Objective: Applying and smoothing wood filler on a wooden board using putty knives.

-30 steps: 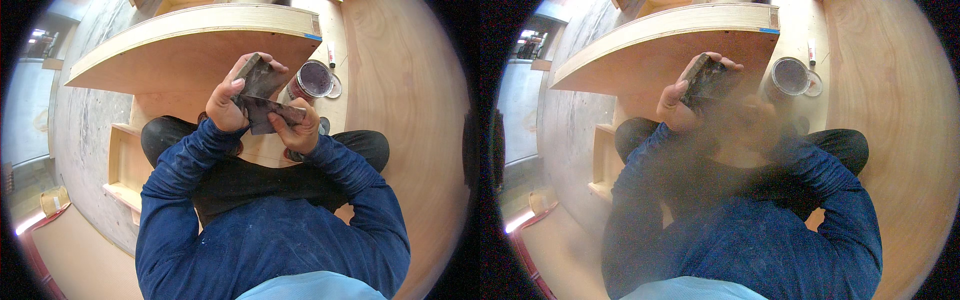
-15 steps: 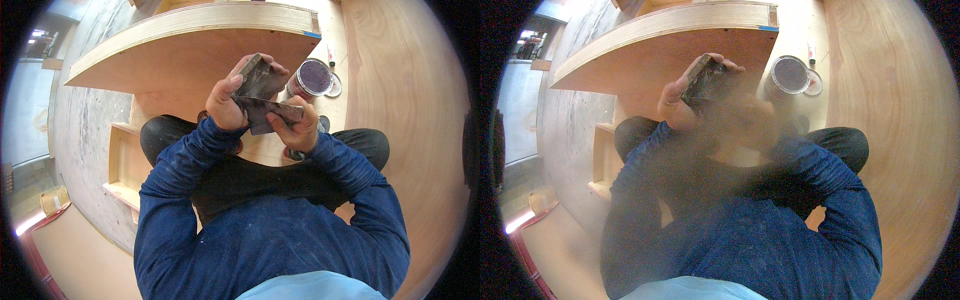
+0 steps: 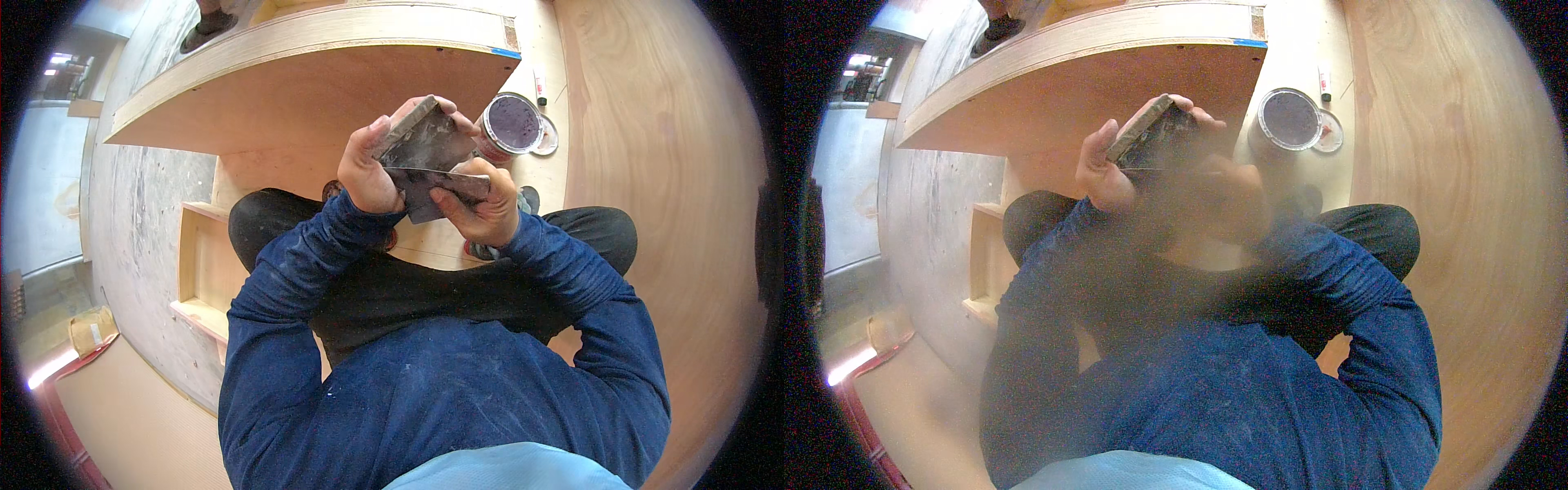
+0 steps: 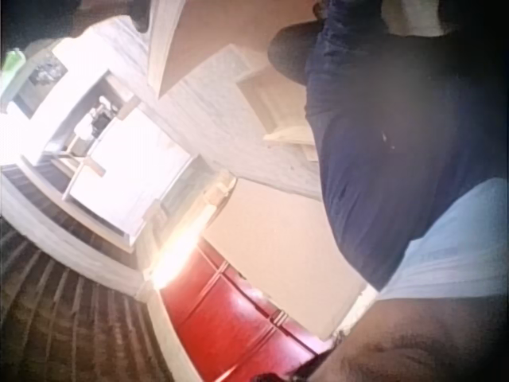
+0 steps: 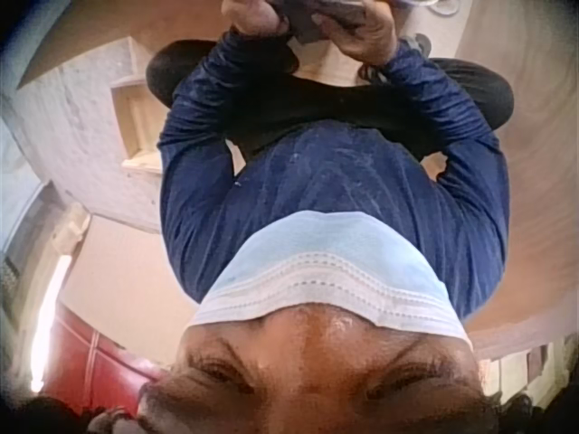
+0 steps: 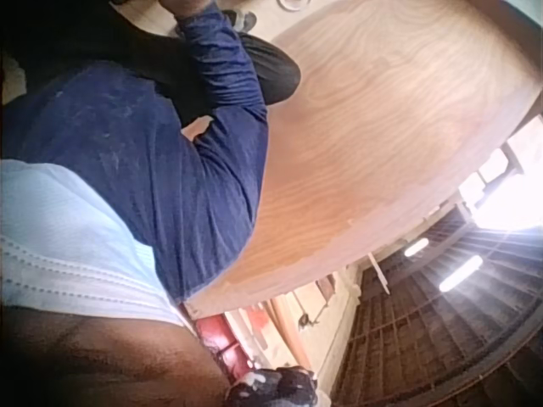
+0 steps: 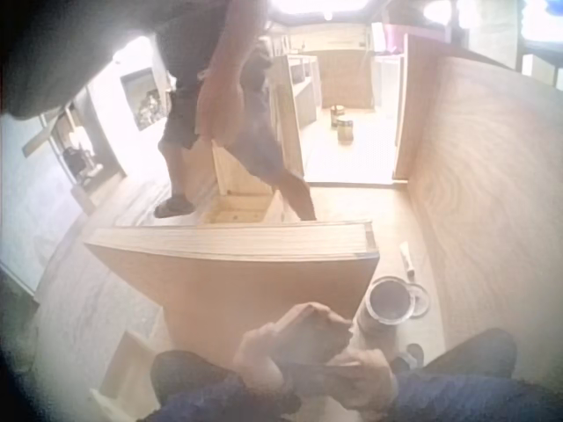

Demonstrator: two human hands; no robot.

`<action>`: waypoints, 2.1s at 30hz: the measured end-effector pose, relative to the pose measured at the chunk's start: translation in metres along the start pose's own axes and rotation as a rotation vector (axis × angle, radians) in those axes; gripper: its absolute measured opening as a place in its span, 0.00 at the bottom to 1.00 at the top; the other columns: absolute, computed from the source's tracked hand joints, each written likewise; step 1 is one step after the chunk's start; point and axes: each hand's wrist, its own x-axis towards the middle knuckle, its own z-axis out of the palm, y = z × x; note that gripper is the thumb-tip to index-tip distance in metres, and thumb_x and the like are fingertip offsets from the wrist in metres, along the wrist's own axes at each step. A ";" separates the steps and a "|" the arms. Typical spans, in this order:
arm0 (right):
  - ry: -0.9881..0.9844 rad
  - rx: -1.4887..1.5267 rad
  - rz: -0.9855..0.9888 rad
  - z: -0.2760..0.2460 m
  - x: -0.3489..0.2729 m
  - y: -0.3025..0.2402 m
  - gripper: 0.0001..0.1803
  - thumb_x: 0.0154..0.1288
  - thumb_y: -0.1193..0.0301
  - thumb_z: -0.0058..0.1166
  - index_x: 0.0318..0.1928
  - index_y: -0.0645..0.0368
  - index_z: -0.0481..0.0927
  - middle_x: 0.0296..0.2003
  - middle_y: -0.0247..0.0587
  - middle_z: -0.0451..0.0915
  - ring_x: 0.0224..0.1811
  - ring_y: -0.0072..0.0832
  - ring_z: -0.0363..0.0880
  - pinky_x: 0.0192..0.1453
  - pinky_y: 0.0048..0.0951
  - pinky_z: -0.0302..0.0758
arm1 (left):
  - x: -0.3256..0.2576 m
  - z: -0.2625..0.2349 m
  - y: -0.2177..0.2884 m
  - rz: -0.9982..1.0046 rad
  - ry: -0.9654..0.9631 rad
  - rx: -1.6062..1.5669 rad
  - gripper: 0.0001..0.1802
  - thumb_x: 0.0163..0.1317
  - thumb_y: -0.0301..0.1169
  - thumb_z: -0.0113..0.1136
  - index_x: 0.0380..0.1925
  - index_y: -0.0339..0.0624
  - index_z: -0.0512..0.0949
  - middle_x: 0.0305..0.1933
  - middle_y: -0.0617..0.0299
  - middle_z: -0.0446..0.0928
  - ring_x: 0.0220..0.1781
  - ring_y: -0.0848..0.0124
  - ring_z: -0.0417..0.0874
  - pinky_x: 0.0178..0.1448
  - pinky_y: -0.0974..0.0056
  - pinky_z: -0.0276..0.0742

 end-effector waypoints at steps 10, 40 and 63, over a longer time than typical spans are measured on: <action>0.086 0.260 0.200 -0.004 0.015 -0.015 0.10 0.63 0.79 0.61 0.42 0.63 0.72 0.35 0.37 0.81 0.38 0.18 0.79 0.43 0.20 0.75 | 0.009 0.014 0.027 0.145 -0.038 -0.052 0.45 0.65 0.63 0.37 0.61 0.28 0.64 0.59 0.40 0.71 0.68 0.47 0.67 0.73 0.45 0.58; 0.186 0.171 0.405 -0.013 0.023 -0.012 0.08 0.61 0.73 0.63 0.38 0.61 0.80 0.33 0.33 0.83 0.36 0.17 0.78 0.40 0.24 0.74 | 0.014 0.011 0.038 -0.036 0.218 0.097 0.50 0.61 0.72 0.34 0.59 0.32 0.70 0.52 0.40 0.77 0.53 0.51 0.81 0.59 0.48 0.78; 0.074 -0.086 0.326 0.002 0.006 -0.033 0.13 0.64 0.81 0.58 0.49 0.68 0.76 0.39 0.41 0.84 0.42 0.19 0.80 0.48 0.22 0.76 | 0.001 0.008 0.014 0.054 -0.120 0.071 0.56 0.59 0.73 0.39 0.66 0.29 0.58 0.63 0.46 0.68 0.67 0.54 0.69 0.71 0.51 0.64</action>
